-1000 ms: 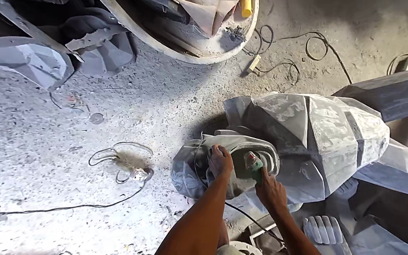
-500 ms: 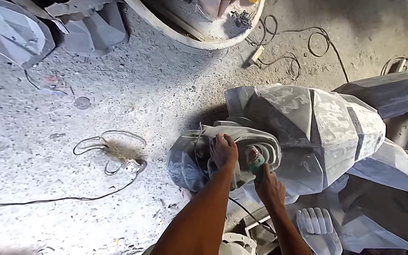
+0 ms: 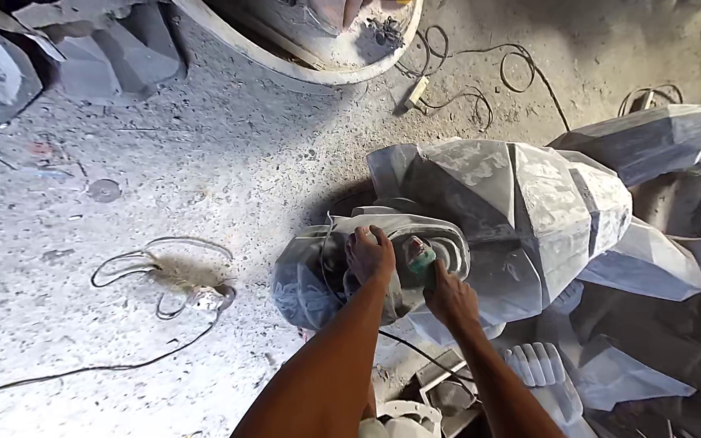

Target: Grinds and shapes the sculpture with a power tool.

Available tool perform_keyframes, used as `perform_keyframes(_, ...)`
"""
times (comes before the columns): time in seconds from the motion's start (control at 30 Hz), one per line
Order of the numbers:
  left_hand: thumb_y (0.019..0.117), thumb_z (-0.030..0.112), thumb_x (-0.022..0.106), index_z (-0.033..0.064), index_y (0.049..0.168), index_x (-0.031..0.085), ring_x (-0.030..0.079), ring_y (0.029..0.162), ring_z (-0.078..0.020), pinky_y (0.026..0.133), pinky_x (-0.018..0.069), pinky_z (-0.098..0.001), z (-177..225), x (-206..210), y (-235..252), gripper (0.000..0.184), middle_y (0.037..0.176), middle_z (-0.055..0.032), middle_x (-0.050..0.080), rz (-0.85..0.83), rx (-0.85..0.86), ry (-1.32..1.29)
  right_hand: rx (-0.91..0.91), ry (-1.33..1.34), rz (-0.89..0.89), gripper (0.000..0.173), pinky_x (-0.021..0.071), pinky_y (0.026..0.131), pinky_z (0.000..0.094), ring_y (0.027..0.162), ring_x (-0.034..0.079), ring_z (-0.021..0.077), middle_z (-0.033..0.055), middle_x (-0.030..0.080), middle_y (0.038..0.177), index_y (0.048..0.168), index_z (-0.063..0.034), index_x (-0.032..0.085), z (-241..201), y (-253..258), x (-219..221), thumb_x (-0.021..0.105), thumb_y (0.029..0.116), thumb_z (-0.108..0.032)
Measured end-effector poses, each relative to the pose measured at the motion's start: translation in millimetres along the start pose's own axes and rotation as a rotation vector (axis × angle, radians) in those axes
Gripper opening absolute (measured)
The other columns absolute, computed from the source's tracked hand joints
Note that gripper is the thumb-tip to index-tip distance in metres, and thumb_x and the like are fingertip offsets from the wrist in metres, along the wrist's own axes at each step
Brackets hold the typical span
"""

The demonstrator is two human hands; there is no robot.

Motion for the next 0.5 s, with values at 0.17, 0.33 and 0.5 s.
perform_keyframes(0.17, 0.1077, 0.045, 0.035, 0.0117, 0.123, 0.065, 0.059, 0.125, -0.0321, 0.103, 0.0472, -0.0552, 1, -3, -2, 0.047, 0.125, -0.0139, 0.066, -0.013, -0.031, -0.01, -0.113, 0.021, -0.128, 0.064, 0.0547, 0.077, 0.0664, 0.097, 0.07, 0.0413, 0.0171, 0.072, 0.106, 0.139, -0.0219, 0.055, 21, 30, -50, 0.072, 0.0845, -0.049)
perform_keyframes(0.33, 0.1071, 0.046, 0.035, 0.012, 0.124, 0.065, 0.059, 0.126, -0.0326, 0.103, 0.0472, -0.0551, 1, -1, -2, 0.048, 0.125, -0.014, 0.066, -0.007, -0.024, 0.0, -0.323, 0.069, -0.3, 0.065, 0.0537, 0.091, 0.0606, 0.106, 0.068, 0.0316, 0.0138, 0.07, 0.113, 0.135, -0.0154, 0.058, 25, 83, -76, 0.079, 0.0846, -0.051)
perform_keyframes(0.5, 0.1068, 0.048, 0.035, 0.0133, 0.126, 0.064, 0.057, 0.129, -0.0322, 0.105, 0.0463, -0.0547, 0, -2, -2, 0.049, 0.128, -0.0136, 0.065, -0.017, -0.029, -0.003, -0.337, -0.088, -0.357, 0.063, 0.0518, 0.093, 0.0613, 0.111, 0.066, 0.0319, 0.0132, 0.069, 0.117, 0.135, -0.0148, 0.059, -4, 91, -81, 0.078, 0.0855, -0.049)
Point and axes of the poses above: each hand's wrist, its own y-axis towards the middle knuckle, its own x-axis out of the palm, z = x × y, the point moved 5 cm from there along y, towards the middle knuckle
